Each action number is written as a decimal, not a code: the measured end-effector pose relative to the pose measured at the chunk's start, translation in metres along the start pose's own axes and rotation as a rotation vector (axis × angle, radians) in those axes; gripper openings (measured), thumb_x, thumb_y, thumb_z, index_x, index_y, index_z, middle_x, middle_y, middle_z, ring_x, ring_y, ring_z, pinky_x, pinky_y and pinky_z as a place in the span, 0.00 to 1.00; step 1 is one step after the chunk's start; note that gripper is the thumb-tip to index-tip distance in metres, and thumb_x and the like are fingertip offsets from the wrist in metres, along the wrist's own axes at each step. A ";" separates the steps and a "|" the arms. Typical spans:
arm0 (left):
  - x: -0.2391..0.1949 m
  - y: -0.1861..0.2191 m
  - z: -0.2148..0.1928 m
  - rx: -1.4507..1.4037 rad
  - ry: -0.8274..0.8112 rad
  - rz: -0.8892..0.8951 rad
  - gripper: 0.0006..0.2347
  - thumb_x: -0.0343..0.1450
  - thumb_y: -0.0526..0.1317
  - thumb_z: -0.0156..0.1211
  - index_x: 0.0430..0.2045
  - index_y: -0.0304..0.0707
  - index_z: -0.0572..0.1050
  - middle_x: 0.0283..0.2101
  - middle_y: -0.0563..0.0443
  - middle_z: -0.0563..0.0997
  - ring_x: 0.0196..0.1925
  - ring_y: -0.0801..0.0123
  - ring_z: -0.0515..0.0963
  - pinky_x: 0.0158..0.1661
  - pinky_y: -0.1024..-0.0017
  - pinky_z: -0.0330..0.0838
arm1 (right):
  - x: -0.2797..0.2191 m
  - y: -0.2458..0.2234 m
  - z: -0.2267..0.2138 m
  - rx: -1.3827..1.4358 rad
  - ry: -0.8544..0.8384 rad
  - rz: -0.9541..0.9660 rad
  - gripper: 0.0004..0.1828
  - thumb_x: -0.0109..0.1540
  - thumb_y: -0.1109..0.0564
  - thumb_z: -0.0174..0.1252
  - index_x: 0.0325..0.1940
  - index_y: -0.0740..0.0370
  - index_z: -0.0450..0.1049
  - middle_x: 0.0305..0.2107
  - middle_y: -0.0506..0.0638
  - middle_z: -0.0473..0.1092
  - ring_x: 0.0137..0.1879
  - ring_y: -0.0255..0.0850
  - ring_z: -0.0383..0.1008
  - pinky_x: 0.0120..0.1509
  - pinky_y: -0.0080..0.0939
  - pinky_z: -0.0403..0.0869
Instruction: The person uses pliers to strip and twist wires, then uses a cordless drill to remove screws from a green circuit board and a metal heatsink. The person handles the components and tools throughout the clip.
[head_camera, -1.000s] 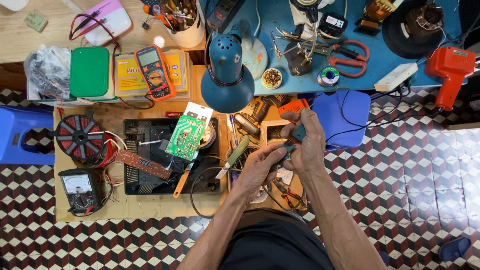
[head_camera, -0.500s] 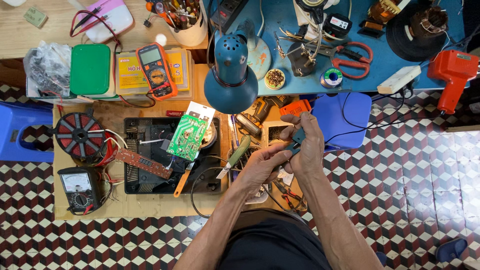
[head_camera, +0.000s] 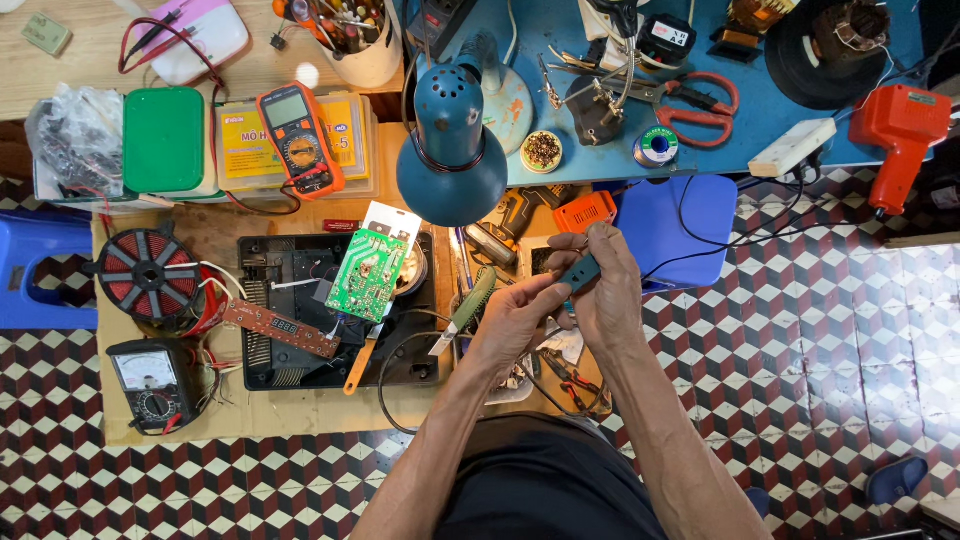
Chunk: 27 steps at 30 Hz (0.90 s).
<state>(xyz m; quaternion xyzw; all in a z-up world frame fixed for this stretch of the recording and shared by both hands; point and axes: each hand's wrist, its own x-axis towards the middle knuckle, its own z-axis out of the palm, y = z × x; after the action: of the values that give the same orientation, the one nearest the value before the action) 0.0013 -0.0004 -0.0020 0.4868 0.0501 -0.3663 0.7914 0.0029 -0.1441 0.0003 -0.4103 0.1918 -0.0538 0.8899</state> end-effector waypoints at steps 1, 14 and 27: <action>0.002 -0.001 -0.001 -0.013 -0.015 -0.024 0.10 0.76 0.42 0.58 0.46 0.37 0.79 0.24 0.59 0.75 0.15 0.87 0.59 0.15 0.84 0.49 | 0.001 0.001 0.000 -0.014 0.001 0.005 0.11 0.71 0.49 0.50 0.48 0.59 0.62 0.39 0.58 0.72 0.39 0.40 0.77 0.45 0.39 0.78; 0.029 -0.018 0.016 0.180 -0.109 0.131 0.10 0.78 0.43 0.56 0.38 0.33 0.74 0.25 0.55 0.80 0.21 0.83 0.68 0.22 0.81 0.58 | -0.002 -0.008 -0.024 -0.056 0.133 -0.087 0.11 0.67 0.53 0.56 0.48 0.60 0.68 0.46 0.57 0.75 0.50 0.40 0.74 0.43 0.38 0.67; 0.198 -0.004 0.021 1.346 0.320 0.862 0.09 0.74 0.37 0.57 0.47 0.38 0.75 0.41 0.43 0.79 0.44 0.52 0.78 0.44 0.59 0.73 | -0.062 -0.025 -0.115 -0.358 0.422 0.000 0.15 0.66 0.57 0.56 0.48 0.73 0.76 0.32 0.53 0.74 0.34 0.37 0.71 0.39 0.35 0.69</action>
<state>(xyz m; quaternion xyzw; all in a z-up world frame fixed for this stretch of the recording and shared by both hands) 0.1368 -0.1230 -0.0802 0.8811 -0.2602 0.0928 0.3840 -0.0970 -0.2261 -0.0307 -0.5407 0.3795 -0.1032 0.7436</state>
